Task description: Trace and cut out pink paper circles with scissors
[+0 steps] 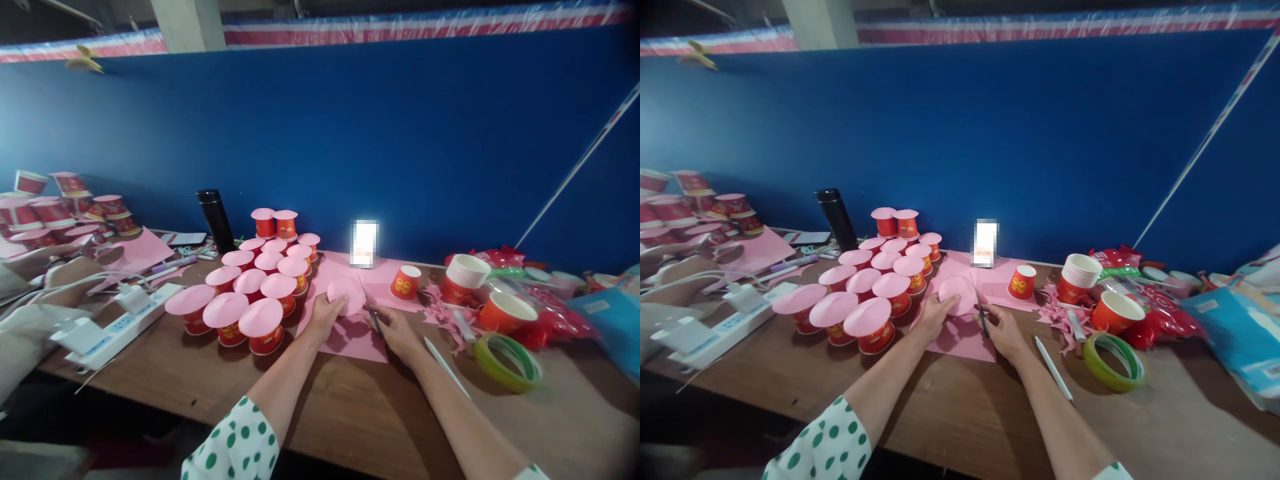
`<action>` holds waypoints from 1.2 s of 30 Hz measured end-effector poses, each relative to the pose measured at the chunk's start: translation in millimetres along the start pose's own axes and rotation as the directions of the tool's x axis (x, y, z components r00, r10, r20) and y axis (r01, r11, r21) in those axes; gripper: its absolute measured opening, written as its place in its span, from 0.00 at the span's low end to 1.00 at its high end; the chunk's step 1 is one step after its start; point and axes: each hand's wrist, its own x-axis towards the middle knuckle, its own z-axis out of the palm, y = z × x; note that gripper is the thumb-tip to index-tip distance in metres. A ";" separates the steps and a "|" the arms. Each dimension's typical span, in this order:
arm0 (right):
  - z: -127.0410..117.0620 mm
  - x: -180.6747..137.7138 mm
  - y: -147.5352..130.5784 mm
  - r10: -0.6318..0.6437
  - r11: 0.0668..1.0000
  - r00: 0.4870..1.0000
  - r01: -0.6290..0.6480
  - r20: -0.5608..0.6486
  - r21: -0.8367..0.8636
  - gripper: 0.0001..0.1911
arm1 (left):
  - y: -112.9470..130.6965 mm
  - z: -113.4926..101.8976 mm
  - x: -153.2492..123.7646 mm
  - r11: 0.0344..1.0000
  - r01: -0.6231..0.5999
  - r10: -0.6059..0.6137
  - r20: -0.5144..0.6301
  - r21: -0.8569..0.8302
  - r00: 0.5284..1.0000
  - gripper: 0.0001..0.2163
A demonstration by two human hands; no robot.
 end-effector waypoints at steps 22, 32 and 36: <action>-0.1 -0.1 0.8 -0.014 1.000 1.000 0.014 0.021 -0.003 0.26 | 3.0 0.2 -1.7 0.999 -0.038 0.038 0.015 0.011 0.999 0.17; 2.2 -0.8 -2.4 -0.001 1.000 1.000 0.001 -0.001 0.029 0.26 | -1.0 -1.5 0.1 0.998 -0.059 0.059 0.018 0.028 0.998 0.18; 2.1 -1.0 -2.5 0.000 1.000 1.000 0.000 0.003 0.018 0.26 | -1.1 -1.1 -0.2 0.999 -0.041 0.041 0.035 0.005 0.999 0.18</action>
